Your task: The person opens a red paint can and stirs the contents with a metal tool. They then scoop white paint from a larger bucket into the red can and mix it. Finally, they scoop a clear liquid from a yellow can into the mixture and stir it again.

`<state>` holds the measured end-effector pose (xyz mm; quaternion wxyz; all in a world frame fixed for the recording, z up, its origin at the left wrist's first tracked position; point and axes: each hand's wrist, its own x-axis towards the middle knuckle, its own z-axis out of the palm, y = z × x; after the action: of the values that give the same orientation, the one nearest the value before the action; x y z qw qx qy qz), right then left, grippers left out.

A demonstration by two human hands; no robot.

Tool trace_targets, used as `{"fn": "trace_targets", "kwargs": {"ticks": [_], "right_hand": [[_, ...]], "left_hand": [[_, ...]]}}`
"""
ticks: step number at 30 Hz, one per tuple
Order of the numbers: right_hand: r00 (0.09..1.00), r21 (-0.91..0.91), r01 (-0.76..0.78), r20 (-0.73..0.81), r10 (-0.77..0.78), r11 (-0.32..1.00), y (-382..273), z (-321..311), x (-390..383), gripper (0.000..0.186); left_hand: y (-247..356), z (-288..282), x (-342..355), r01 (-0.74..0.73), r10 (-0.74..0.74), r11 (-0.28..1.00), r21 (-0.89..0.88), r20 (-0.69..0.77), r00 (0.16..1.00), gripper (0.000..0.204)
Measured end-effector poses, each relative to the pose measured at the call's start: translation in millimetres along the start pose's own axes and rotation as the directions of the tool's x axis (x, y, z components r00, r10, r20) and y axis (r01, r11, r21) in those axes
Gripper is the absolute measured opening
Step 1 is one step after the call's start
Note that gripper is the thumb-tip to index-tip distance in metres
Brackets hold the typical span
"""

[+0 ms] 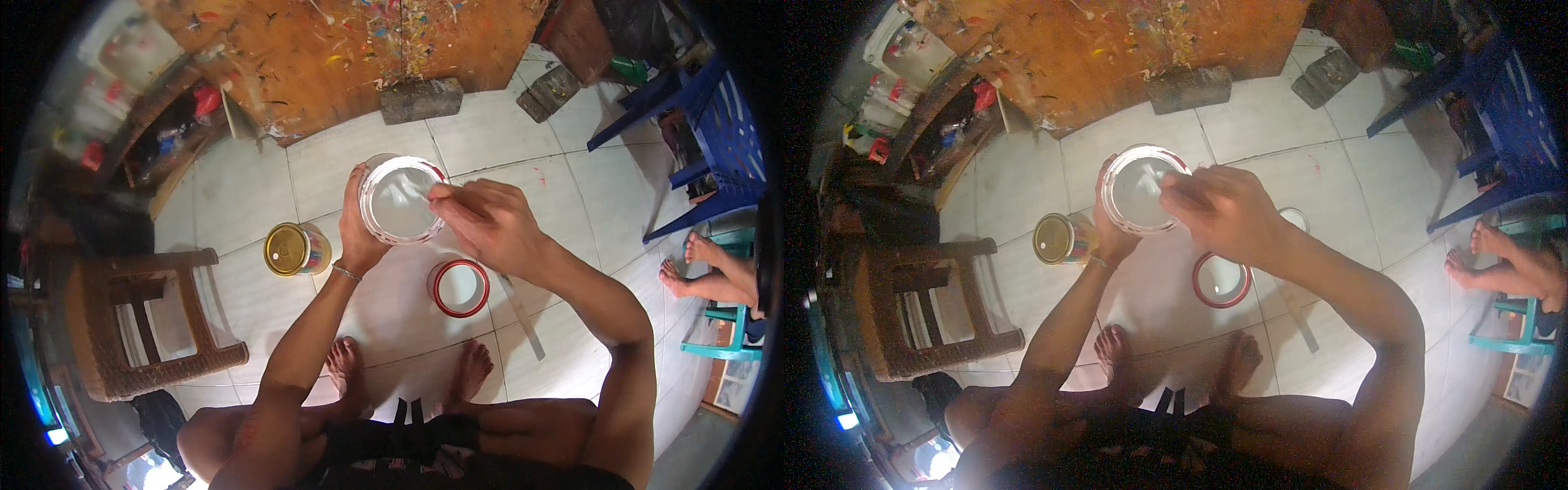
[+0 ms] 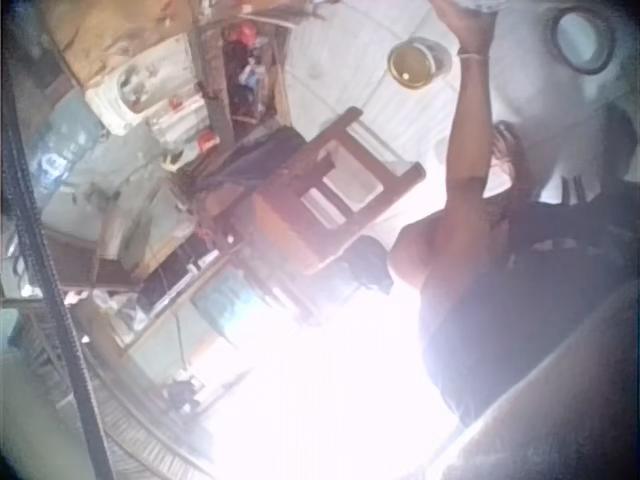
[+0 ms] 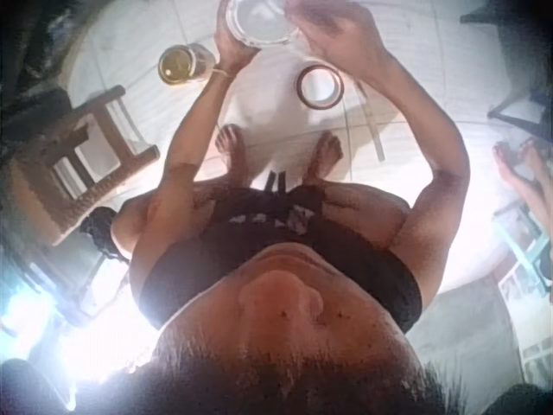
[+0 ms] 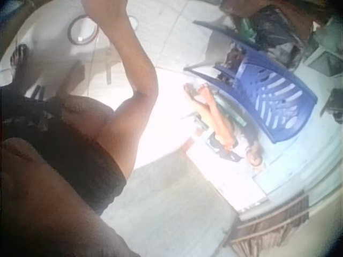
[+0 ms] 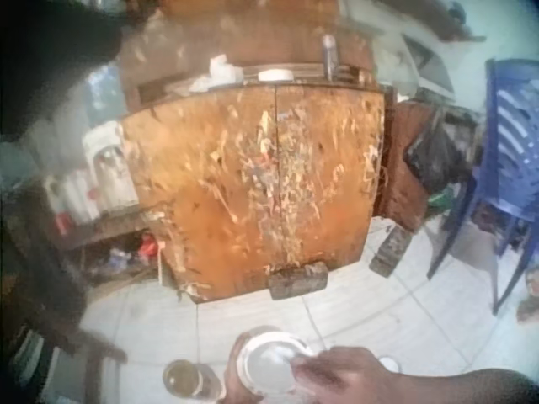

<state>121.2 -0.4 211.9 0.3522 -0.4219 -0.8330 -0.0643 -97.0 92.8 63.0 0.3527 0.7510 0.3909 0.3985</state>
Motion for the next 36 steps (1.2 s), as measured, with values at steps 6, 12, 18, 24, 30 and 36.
{"fn": "trace_targets", "kwargs": {"ticks": [6, 12, 18, 24, 30, 36], "right_hand": [[0.998, 0.008, -0.023, 0.065, 0.023, 1.0, -2, 14, -20, 0.02], [0.989, 0.009, -0.088, 0.118, 0.086, 0.996, -3, 24, -26, 0.011], [0.991, -0.007, -0.098, 0.091, 0.098, 0.995, 9, 28, -36, 0.012], [0.981, 0.068, -0.162, 0.123, 0.153, 0.984, 0, 12, -22, 0.015], [0.982, -0.01, -0.113, 0.154, 0.114, 0.994, 4, 5, -21, 0.025], [0.991, 0.049, -0.119, 0.073, 0.115, 0.992, -1, 13, -26, 0.015]], "left_hand": [[3, 5, -8, -0.066, 0.066, 0.998, 0.003, 0.011, 0.998, 0.121], [1, 7, -9, -0.114, 0.114, 0.987, 0.117, 0.01, 0.993, 0.121], [1, 8, -8, -0.111, 0.11, 0.987, 0.117, 0.013, 0.994, 0.123], [-3, 10, -7, -0.07, 0.068, 0.988, 0.136, 0.015, 0.998, 0.124], [-2, 13, -10, -0.062, 0.06, 0.992, 0.11, 0.02, 0.998, 0.121], [-9, 15, -11, 0.064, -0.064, 0.997, -0.034, 0.015, 0.998, 0.126]]}}
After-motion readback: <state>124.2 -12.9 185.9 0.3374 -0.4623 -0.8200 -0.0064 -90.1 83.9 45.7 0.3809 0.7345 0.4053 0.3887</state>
